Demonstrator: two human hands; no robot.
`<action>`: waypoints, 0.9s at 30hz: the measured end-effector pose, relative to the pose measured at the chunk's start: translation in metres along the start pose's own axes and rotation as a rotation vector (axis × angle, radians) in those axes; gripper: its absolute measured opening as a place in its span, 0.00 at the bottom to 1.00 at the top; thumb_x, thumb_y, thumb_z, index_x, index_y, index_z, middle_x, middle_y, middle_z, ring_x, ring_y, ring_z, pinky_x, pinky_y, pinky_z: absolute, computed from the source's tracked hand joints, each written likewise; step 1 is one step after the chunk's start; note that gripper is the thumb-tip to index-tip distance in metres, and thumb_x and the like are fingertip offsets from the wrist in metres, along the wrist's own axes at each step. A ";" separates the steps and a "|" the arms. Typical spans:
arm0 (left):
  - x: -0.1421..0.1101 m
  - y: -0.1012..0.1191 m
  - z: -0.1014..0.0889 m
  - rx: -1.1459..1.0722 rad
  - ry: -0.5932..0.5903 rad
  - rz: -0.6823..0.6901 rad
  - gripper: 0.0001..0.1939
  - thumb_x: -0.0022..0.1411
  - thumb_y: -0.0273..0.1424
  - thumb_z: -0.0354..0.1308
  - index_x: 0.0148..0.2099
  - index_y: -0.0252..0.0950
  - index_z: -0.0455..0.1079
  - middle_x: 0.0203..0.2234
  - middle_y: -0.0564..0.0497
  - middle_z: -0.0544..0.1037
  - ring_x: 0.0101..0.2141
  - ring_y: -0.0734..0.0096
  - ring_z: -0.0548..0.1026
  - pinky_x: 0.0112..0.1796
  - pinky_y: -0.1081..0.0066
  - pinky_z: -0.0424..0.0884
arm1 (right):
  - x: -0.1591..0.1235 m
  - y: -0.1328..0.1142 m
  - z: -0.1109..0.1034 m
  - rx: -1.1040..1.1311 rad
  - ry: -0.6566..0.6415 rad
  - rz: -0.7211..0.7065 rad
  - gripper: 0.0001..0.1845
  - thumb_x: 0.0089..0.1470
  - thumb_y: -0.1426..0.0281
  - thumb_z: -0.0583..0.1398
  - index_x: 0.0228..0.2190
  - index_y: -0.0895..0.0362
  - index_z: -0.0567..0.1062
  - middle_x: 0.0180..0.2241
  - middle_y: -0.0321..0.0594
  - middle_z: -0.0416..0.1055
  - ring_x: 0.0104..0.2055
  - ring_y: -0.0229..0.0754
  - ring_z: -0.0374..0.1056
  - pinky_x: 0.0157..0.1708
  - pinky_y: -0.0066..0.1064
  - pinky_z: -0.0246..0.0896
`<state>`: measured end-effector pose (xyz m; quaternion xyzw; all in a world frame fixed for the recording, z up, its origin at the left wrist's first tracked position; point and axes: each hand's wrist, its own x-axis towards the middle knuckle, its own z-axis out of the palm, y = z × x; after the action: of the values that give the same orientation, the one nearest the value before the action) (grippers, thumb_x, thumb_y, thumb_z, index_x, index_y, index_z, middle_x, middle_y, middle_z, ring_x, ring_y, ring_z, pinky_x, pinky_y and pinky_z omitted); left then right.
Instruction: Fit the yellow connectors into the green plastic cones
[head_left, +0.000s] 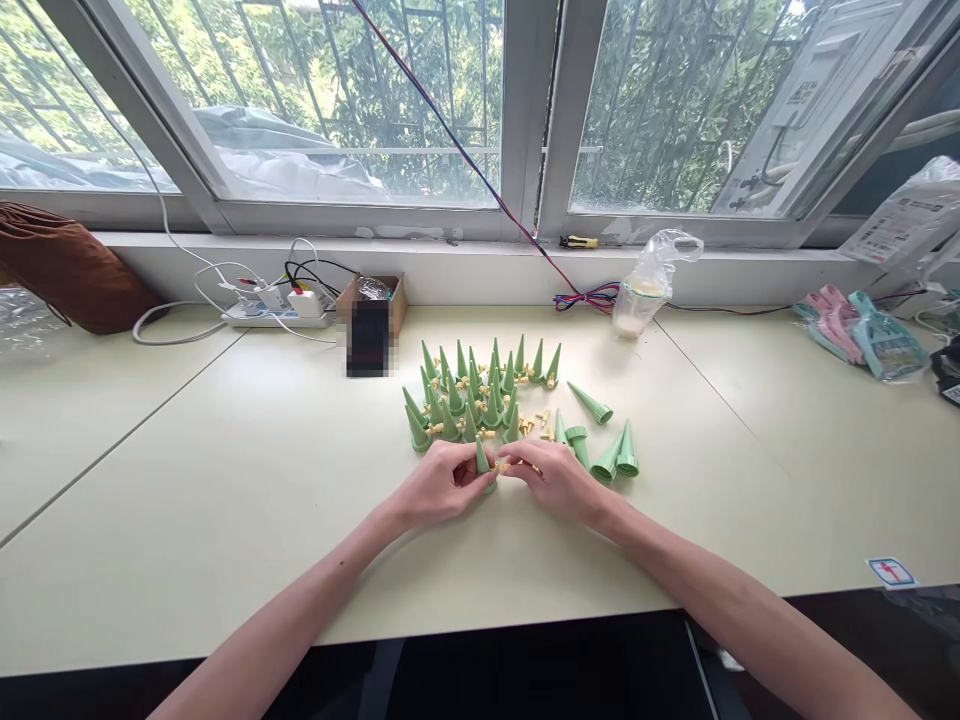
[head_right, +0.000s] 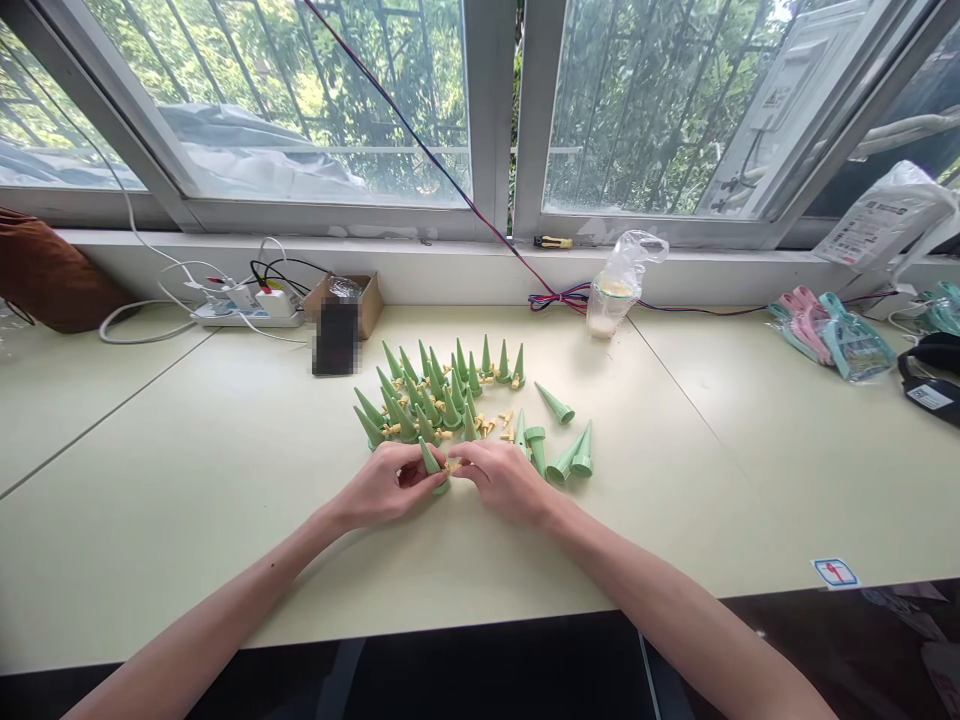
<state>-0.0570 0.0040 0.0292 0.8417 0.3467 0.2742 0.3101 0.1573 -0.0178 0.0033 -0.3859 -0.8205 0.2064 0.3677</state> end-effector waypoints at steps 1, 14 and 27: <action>0.000 0.000 0.000 -0.003 -0.001 -0.001 0.12 0.63 0.35 0.57 0.31 0.32 0.73 0.15 0.58 0.60 0.18 0.79 0.57 0.21 0.75 0.56 | 0.000 0.000 0.000 -0.003 -0.003 0.000 0.08 0.65 0.73 0.57 0.43 0.54 0.75 0.37 0.40 0.78 0.36 0.42 0.74 0.39 0.32 0.67; 0.002 -0.003 0.000 0.022 0.006 -0.023 0.10 0.63 0.33 0.57 0.32 0.32 0.73 0.16 0.59 0.58 0.19 0.79 0.56 0.22 0.75 0.54 | 0.000 0.001 0.000 -0.027 -0.007 -0.012 0.13 0.60 0.77 0.61 0.46 0.53 0.75 0.42 0.42 0.75 0.38 0.43 0.73 0.38 0.33 0.69; 0.000 -0.009 0.007 -0.076 0.014 -0.065 0.03 0.58 0.27 0.59 0.31 0.34 0.70 0.18 0.61 0.52 0.20 0.80 0.52 0.23 0.76 0.51 | 0.000 0.004 0.003 0.016 0.036 0.002 0.09 0.59 0.77 0.62 0.41 0.54 0.75 0.36 0.39 0.78 0.35 0.41 0.75 0.38 0.30 0.68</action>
<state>-0.0557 0.0071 0.0186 0.8157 0.3654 0.2830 0.3479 0.1571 -0.0150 -0.0011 -0.3876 -0.8118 0.2062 0.3851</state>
